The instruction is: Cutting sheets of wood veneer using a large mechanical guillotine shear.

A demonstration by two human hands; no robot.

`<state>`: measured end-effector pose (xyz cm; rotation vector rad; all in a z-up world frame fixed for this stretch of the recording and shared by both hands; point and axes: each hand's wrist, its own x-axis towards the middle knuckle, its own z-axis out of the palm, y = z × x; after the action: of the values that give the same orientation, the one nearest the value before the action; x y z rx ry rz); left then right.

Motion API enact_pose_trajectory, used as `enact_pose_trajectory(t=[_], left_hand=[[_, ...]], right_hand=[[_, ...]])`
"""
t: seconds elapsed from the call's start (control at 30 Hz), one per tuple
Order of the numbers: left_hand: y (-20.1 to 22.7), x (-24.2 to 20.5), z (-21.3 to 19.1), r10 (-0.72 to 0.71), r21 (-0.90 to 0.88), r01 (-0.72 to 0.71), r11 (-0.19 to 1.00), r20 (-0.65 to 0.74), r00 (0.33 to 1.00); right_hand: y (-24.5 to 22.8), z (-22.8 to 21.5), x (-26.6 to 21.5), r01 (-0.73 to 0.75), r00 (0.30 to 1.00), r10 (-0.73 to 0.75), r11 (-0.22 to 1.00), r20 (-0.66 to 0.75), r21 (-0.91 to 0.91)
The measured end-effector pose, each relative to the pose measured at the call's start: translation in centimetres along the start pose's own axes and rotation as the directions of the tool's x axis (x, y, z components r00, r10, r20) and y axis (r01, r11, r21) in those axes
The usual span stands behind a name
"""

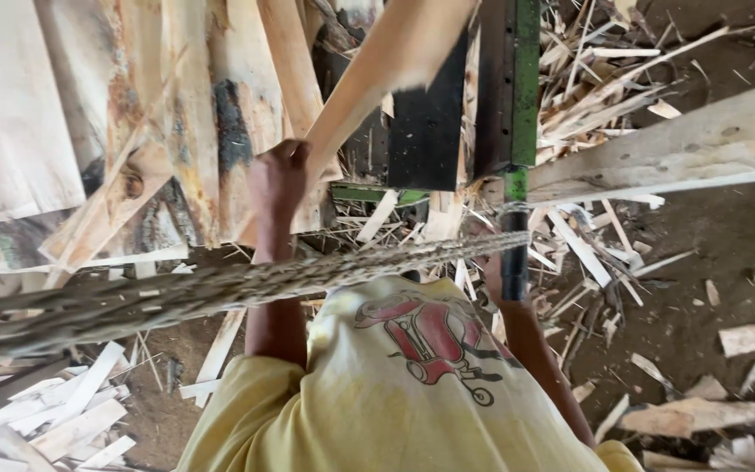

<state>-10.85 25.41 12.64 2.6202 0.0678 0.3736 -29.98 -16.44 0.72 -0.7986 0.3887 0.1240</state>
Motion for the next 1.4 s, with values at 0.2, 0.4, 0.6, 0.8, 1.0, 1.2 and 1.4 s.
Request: enact_pose_trajectory(t=[0.2,0.4,0.6,0.8,1.0,1.2,1.4], left_hand=[[-8.8,-2.4,-10.0,-0.020,0.339,-0.046,0.940,0.190,0.982],[-11.8,0.9,-14.5,0.374,0.335,-0.423,0.842,0.203,0.905],[-9.4,11.6,-16.1,0.710,0.461,-0.736,0.496,0.272,0.650],[-0.6,16.2,-14.2,0.815,0.489,-0.658,0.573,-0.258,0.519],[-12.0,-7.2,18.9,0.226,-0.765,0.190,0.616,0.402,0.887],[-1.3,-14.2,13.3,0.009,-0.464,0.716,0.521,0.842,0.539],[1.0,-14.9,13.3,-0.025,-0.428,0.820,0.380,0.881,0.472]], right_hand=[[4.0,8.7,5.4,0.393,0.832,-0.519,0.298,0.198,-0.870],[1.5,14.7,7.9,0.250,0.820,-0.466,-0.230,0.332,-0.941],[6.0,9.3,10.5,0.265,0.941,-0.108,-0.351,0.320,-0.898],[6.9,13.0,6.7,0.325,0.905,-0.340,0.159,0.258,-0.932],[1.9,17.4,13.8,0.130,0.867,-0.495,0.324,-0.051,-0.937],[6.1,14.8,14.1,0.263,0.742,-0.663,0.148,0.102,-0.953],[4.4,9.7,3.2,0.136,0.904,-0.375,0.711,-0.208,-0.690]])
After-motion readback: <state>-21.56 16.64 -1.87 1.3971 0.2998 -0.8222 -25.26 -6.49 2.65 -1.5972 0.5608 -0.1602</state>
